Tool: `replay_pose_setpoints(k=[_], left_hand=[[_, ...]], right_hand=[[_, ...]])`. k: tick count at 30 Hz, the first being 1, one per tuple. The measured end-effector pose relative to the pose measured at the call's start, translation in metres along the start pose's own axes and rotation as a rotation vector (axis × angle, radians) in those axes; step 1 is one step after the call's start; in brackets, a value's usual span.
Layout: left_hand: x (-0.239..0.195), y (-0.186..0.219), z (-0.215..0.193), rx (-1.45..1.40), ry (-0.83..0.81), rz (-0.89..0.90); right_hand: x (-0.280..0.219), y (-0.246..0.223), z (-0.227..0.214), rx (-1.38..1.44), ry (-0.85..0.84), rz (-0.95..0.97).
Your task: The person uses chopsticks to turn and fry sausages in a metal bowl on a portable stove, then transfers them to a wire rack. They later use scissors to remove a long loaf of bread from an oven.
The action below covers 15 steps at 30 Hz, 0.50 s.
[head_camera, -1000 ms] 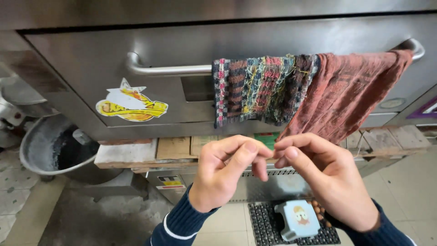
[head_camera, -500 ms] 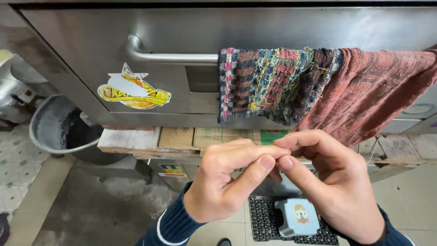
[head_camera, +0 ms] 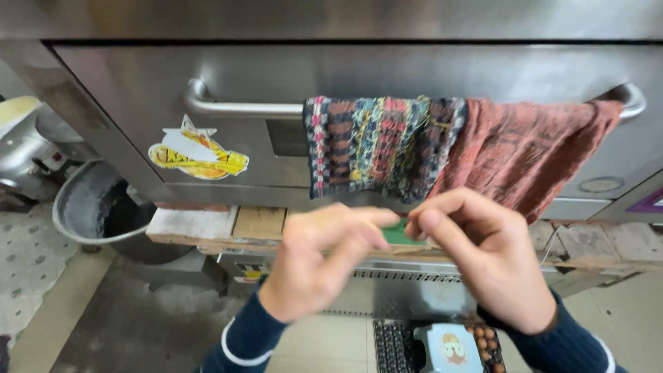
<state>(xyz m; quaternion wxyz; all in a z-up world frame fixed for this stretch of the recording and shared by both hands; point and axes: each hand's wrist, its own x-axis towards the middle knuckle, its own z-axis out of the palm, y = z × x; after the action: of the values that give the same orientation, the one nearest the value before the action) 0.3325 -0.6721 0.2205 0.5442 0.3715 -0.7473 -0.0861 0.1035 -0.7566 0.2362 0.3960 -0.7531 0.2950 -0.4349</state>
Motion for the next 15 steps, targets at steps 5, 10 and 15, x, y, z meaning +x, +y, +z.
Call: replay_pose_setpoints(k=[5,10,15], left_hand=[[0.013,-0.065,-0.026,-0.260,0.718,-0.457],[0.051,-0.112,-0.050,-0.685,1.008,-0.780],[0.080,-0.151,-0.053,-1.140,0.983,-0.560]], right_hand=[[0.048,0.021,-0.061,-0.559,0.214,-0.233],[0.099,0.034,-0.086,-0.870,0.116,-0.009],[0.113,0.085,-0.078,-1.027,0.135,0.144]])
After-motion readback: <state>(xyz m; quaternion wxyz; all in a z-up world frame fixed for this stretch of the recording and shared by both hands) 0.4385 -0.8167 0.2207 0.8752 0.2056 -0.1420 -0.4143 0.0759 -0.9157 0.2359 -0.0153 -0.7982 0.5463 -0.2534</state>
